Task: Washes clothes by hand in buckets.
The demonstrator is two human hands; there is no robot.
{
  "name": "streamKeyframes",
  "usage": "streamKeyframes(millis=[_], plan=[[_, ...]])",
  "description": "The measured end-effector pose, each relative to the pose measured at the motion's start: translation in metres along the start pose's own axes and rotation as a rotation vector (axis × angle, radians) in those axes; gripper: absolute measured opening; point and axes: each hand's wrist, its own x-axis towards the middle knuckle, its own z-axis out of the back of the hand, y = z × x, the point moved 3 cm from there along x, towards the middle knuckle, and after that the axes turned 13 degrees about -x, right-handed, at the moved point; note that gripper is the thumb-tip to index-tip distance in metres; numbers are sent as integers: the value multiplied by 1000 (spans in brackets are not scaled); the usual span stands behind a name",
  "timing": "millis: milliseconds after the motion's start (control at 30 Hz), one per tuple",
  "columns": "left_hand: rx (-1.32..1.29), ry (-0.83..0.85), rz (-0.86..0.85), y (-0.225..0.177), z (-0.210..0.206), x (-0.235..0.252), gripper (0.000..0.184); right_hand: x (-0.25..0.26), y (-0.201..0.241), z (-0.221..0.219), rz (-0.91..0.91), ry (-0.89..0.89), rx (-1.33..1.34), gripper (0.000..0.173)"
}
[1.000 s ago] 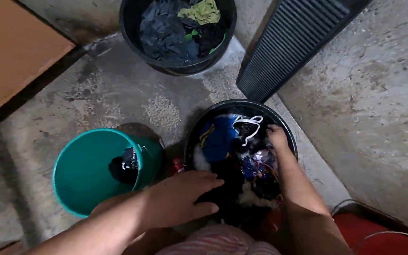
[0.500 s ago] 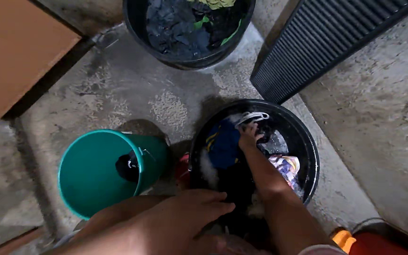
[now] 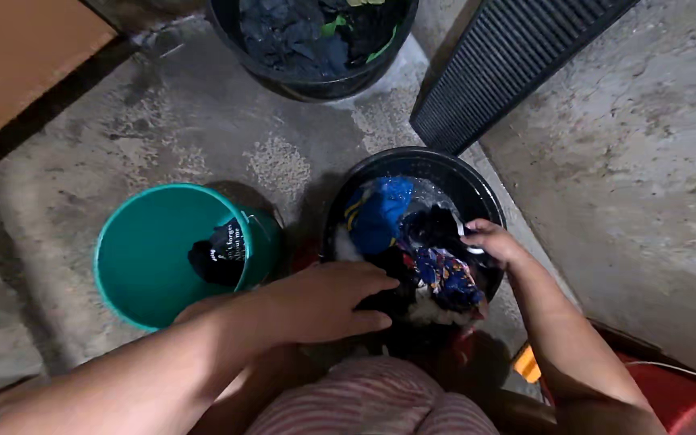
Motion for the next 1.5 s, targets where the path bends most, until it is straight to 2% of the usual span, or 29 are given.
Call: streamKeyframes(millis=[133, 233, 300, 367, 433, 467, 533, 600, 633, 700, 733, 833, 900, 967, 1033, 1133, 1200, 1300, 1367, 1433, 1500], plan=[[13, -1, -6, -1, -4, -6, 59, -48, 4, 6, 113, 87, -243, 37], [28, 6, -1, 0, -6, -8, 59, -32, -25, -37, 104, 116, -517, 40], [32, 13, -18, 0, -7, -8, 59, -15, -32, -75, 46, 232, -812, 41], [35, 20, -42, -1, -8, -9, 59, -8, -3, -92, -26, 372, -1085, 40], [34, 38, -50, -2, -8, -8, 59, -11, 53, -94, -61, 441, -1214, 39], [29, 48, -52, -2, -8, -8, 59, -8, 79, -98, -3, 402, -1198, 38], [26, 55, -44, -2, -7, -5, 60, 16, 111, -123, 274, 248, -1072, 35], [22, 48, -38, -2, -6, -1, 60, 41, 128, -168, 487, 211, -895, 53], [18, 42, -37, -2, -5, 0, 60, 51, 131, -192, 520, 208, -827, 61], [8, 46, -32, -4, -5, -1, 59, 68, 128, -220, 473, 193, -744, 63], [6, 57, -28, -5, -5, -2, 59, 78, 123, -220, 434, 169, -730, 61], [16, 67, -27, 1, -5, -4, 60, 111, 101, -184, 354, 36, -784, 52], [7, 66, -30, 4, -5, -5, 59, 129, 81, -154, 300, -66, -805, 55], [-15, 67, -31, 6, -2, -6, 58, 141, 61, -129, 151, -162, -786, 59], [-27, 53, -51, 8, 1, -7, 56, 151, 48, -115, -72, -262, -645, 61], [-45, 14, -100, 9, 2, -10, 53, 164, 56, -126, -345, -387, -407, 77], [-67, 9, -118, 9, 4, -13, 52, 169, 78, -155, -285, -434, -420, 91], [-73, 15, -108, 10, 7, -15, 50, 155, 109, -214, 16, -332, -592, 99], [-57, -3, -116, 12, 5, -17, 51, 137, 124, -240, 87, -181, -676, 85], [-41, 4, -122, 12, 5, -18, 52, 126, 141, -245, 113, -47, -656, 65], [-44, 19, -134, 9, 2, -19, 52, 117, 149, -240, 74, 98, -426, 58]])
